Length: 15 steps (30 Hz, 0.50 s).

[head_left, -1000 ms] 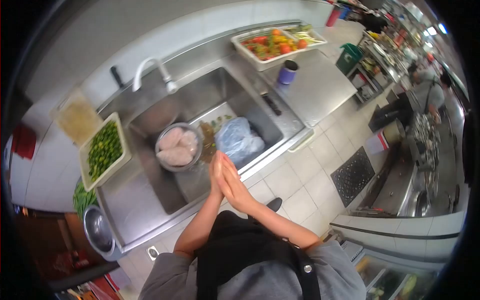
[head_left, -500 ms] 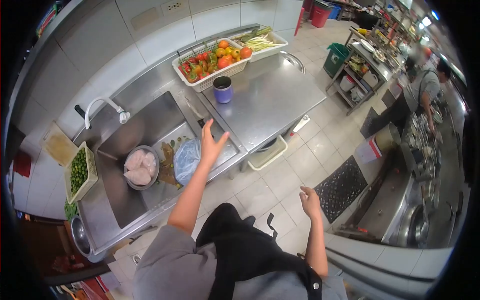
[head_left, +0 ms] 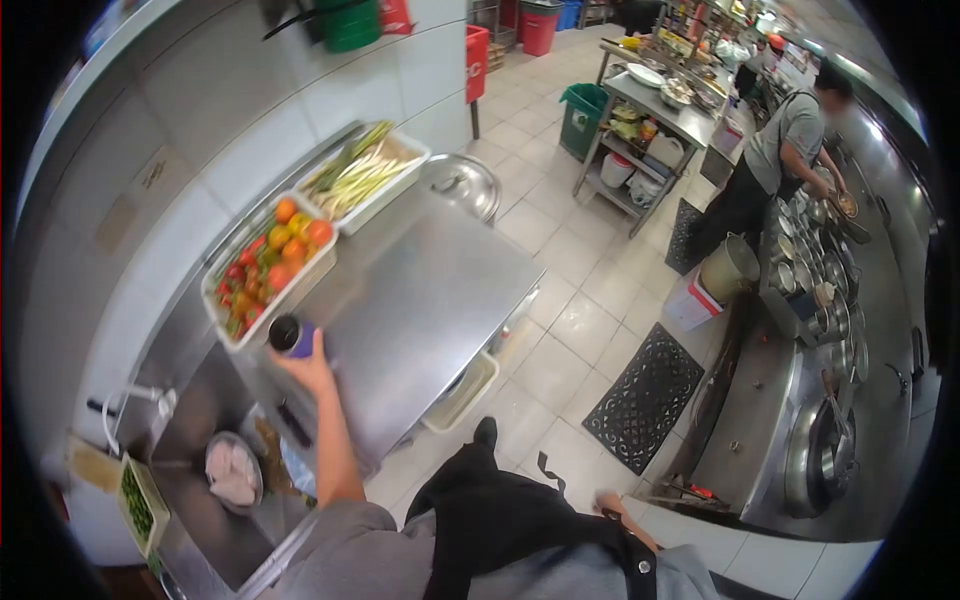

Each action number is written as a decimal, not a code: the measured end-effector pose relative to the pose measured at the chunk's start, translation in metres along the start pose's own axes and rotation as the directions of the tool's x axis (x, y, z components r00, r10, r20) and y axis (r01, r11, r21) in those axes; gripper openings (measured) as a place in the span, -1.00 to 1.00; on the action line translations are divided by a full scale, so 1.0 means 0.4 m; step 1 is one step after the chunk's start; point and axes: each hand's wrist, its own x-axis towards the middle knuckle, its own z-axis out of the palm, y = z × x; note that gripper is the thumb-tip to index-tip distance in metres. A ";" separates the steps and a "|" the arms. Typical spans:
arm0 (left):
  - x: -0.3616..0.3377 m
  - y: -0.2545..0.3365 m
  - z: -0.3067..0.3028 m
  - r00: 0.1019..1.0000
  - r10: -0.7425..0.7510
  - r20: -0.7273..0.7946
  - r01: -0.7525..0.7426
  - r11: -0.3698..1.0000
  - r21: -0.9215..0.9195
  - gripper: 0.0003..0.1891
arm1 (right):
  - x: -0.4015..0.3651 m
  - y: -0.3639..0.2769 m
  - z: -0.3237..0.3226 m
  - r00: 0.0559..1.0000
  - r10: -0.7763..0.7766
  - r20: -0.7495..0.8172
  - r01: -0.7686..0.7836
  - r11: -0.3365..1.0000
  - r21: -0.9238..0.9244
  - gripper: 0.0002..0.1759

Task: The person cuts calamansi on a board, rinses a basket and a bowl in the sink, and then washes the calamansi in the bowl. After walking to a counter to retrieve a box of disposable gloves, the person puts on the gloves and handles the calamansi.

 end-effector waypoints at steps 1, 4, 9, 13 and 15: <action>-0.002 0.016 0.022 0.999 -0.038 -0.033 0.040 0.997 0.065 -0.04 | -0.094 0.028 -0.010 0.986 0.021 0.167 -0.043 0.991 0.128 -0.63; -0.051 0.096 0.080 0.994 -0.105 0.022 0.103 0.993 0.048 -0.15 | -0.206 0.093 -0.176 0.835 0.454 0.311 -0.515 0.448 0.731 -0.62; -0.170 0.265 0.278 0.989 -0.094 0.114 0.094 0.996 0.012 -0.17 | -0.095 0.196 -0.376 0.772 0.525 0.357 -0.515 0.190 0.836 -0.59; -0.276 0.400 0.486 0.961 -0.154 0.230 0.155 0.988 0.017 -0.14 | 0.098 0.315 -0.466 0.797 0.514 0.317 -0.489 0.241 0.839 -0.57; -0.328 0.469 0.608 0.953 -0.164 0.255 0.172 0.985 -0.011 -0.13 | 0.237 0.420 -0.496 0.822 0.546 0.162 -0.414 0.378 0.828 -0.55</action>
